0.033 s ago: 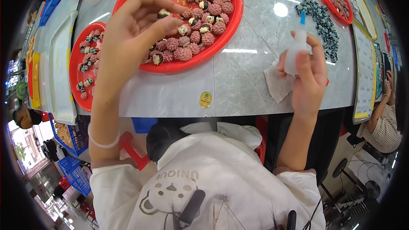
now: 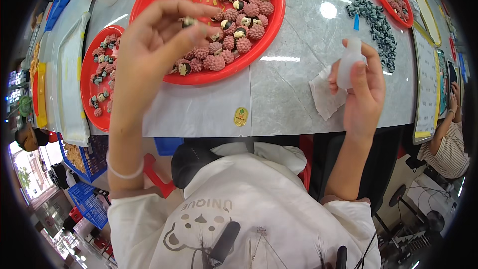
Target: The person assembles miniature figurines by applying glue from a bottle onto figurine heads, attaching figurine bodies to them by hand, and placing the assembled figurines into a tray.
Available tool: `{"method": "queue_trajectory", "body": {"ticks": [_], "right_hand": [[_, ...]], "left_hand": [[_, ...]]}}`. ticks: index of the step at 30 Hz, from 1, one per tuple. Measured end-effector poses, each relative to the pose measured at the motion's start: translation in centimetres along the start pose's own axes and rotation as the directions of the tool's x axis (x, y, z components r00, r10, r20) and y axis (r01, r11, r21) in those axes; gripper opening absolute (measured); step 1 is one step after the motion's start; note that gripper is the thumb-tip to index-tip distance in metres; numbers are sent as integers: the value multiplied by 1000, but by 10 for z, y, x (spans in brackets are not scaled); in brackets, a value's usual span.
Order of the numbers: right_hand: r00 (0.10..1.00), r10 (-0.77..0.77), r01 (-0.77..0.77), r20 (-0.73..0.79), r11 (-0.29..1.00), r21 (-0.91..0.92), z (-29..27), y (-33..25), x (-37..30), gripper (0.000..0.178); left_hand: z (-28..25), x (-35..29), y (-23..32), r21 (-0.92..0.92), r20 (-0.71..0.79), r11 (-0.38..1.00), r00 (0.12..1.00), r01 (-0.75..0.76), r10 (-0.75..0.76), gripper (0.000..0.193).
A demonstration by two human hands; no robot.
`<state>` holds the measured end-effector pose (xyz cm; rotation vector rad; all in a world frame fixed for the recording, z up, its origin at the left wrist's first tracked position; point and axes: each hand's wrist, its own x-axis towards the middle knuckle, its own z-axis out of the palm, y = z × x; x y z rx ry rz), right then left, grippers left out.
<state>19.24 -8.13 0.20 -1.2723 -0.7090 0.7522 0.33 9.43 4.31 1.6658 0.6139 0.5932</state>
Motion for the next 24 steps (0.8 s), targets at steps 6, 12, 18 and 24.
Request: {"method": "queue_trajectory", "body": {"ticks": [6,12,18,24], "right_hand": [[996,61,-71,-60,981,-181,-15,-9,-16,44],[994,52,-38,99,991,-132,-34,-31,-23,49],[967,-67,126,246,965,-231,-14,-36,-21,44],[942,-158,202,297,972,-122,10,-43,-23,44]], "left_hand": [[36,-55,-20,-554,53,822,991,130,-120,22],[66,-64,-36,-606,74,793,997,64,-24,33],[73,-68,-34,-648,58,754,995,102,-85,37],[73,-72,-36,-598,62,793,993,115,-97,42]]}}
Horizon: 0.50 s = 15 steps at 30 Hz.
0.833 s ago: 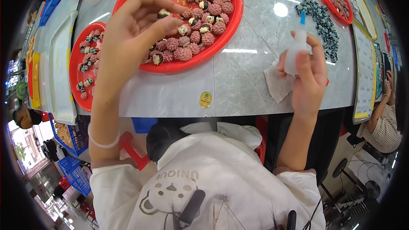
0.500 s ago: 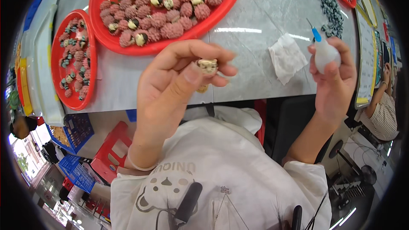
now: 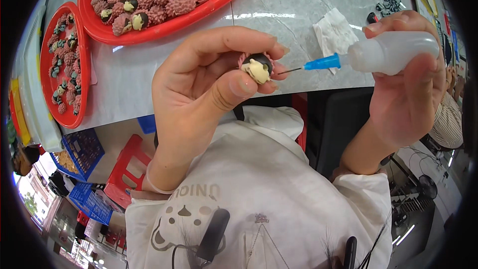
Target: The person assembles miniature figurines by applying glue from a bottle onto figurine heads, attaching figurine bodies to them by hand, and placing the assembled figurines into a tray.
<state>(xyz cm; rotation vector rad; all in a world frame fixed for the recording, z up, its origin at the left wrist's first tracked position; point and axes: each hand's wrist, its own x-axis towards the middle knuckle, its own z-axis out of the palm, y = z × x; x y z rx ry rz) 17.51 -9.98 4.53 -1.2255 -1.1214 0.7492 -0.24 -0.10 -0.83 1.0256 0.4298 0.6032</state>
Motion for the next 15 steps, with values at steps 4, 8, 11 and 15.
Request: {"method": "queue_trajectory", "body": {"ticks": [4,8,11,15], "right_hand": [[993,-119,121,23,985,-124,-2,-1,-3,44],[960,-272,280,67,916,-288,-12,-2,-8,43],[948,-309,313,76,861,-402,-16,-10,-20,42],[964,-266,246,26,844,-476,-16,-13,-23,42]], "left_hand": [[2,-2,1,-22,-31,1000,1000,5,-6,42],[3,-1,2,-21,-32,1000,999,19,-20,42],[1,-1,2,28,-23,1000,1000,5,-5,41],[1,-1,-1,12,-17,1000,1000,-2,2,39]]}}
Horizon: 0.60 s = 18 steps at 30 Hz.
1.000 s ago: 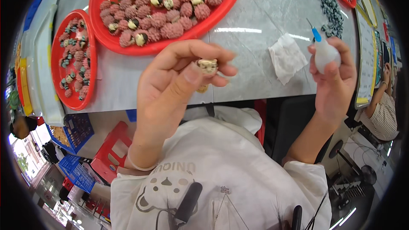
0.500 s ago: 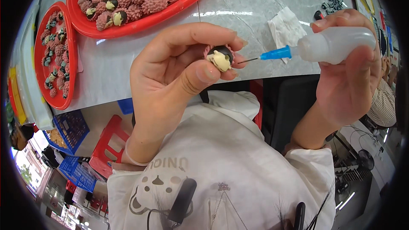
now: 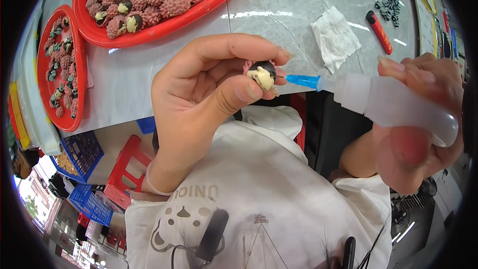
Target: The person assembles miniature figurines by applying glue from a bottle onto figurine heads, attaching figurine bodies to them by hand, and placing the assembled figurines into a tray.
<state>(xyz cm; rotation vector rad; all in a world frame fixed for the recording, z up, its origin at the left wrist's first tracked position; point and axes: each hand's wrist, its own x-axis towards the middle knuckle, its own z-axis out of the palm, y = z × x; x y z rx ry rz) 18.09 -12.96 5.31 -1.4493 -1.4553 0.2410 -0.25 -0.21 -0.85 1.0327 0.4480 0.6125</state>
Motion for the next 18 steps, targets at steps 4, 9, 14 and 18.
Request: {"method": "queue_trajectory", "body": {"ticks": [4,9,14,18], "right_hand": [[993,120,-120,-20,993,22,3,0,2,42],[964,262,-260,-37,964,57,7,3,9,43],[961,268,-244,-71,940,240,10,29,14,30],[972,182,-182,-146,983,11,41,58,25,35]], "left_hand": [[0,0,1,-24,-3,999,1000,28,-28,38],[-2,2,1,-37,2,999,999,32,-32,38],[3,3,2,-63,8,997,999,34,-34,37],[1,1,2,-107,8,994,999,31,-31,34]]}}
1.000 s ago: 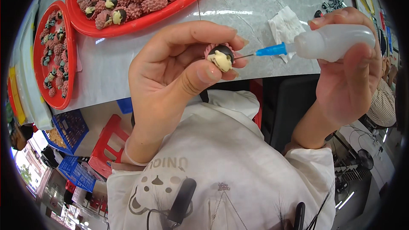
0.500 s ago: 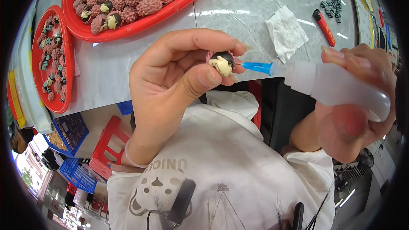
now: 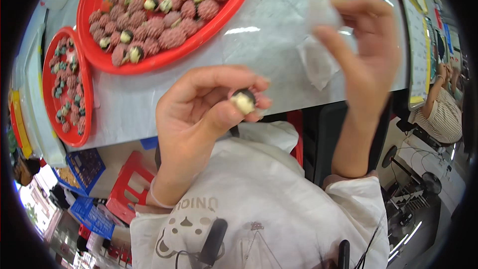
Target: The person assembles miniature figurines by applying glue from a bottle onto figurine heads, attaching figurine bodies to them by hand, and placing the assembled figurines into a tray.
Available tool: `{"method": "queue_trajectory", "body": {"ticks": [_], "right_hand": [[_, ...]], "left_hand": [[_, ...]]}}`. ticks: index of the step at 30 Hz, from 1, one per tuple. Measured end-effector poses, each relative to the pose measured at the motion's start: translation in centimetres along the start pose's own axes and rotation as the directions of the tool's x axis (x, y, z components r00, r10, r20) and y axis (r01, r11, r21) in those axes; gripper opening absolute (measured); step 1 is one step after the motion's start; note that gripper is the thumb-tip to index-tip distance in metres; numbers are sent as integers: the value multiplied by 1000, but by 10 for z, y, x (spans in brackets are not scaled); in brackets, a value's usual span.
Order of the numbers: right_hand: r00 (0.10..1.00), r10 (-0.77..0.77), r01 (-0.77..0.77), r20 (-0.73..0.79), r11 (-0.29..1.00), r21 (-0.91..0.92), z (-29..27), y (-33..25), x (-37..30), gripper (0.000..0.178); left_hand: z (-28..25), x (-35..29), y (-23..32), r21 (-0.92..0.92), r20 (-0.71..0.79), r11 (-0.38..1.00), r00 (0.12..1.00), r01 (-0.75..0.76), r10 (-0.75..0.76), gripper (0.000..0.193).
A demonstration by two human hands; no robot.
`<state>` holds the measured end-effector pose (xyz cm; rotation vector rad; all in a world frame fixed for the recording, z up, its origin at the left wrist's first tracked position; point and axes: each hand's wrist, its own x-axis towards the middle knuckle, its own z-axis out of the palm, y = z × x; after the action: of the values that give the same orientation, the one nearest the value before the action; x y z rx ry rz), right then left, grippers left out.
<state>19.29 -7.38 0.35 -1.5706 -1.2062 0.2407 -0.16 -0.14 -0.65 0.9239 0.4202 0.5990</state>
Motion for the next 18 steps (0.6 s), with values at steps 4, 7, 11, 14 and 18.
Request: {"method": "queue_trajectory", "body": {"ticks": [4,7,11,14,18], "right_hand": [[988,71,-47,135,984,-169,18,6,1,33],[976,84,-49,202,983,-175,4,9,10,31],[986,165,-127,25,839,-529,-62,21,26,20],[966,257,-180,18,721,-669,-73,37,24,18],[977,214,-177,10,835,-522,-68,31,20,15]], "left_hand": [[-2,-2,-2,14,-32,1000,999,-8,9,34],[2,-3,4,55,-70,998,997,30,-27,31],[0,-5,5,56,-62,998,998,27,-24,31],[2,-1,3,57,-44,998,998,41,-39,31],[2,1,2,-16,-10,999,1000,30,-30,32]]}}
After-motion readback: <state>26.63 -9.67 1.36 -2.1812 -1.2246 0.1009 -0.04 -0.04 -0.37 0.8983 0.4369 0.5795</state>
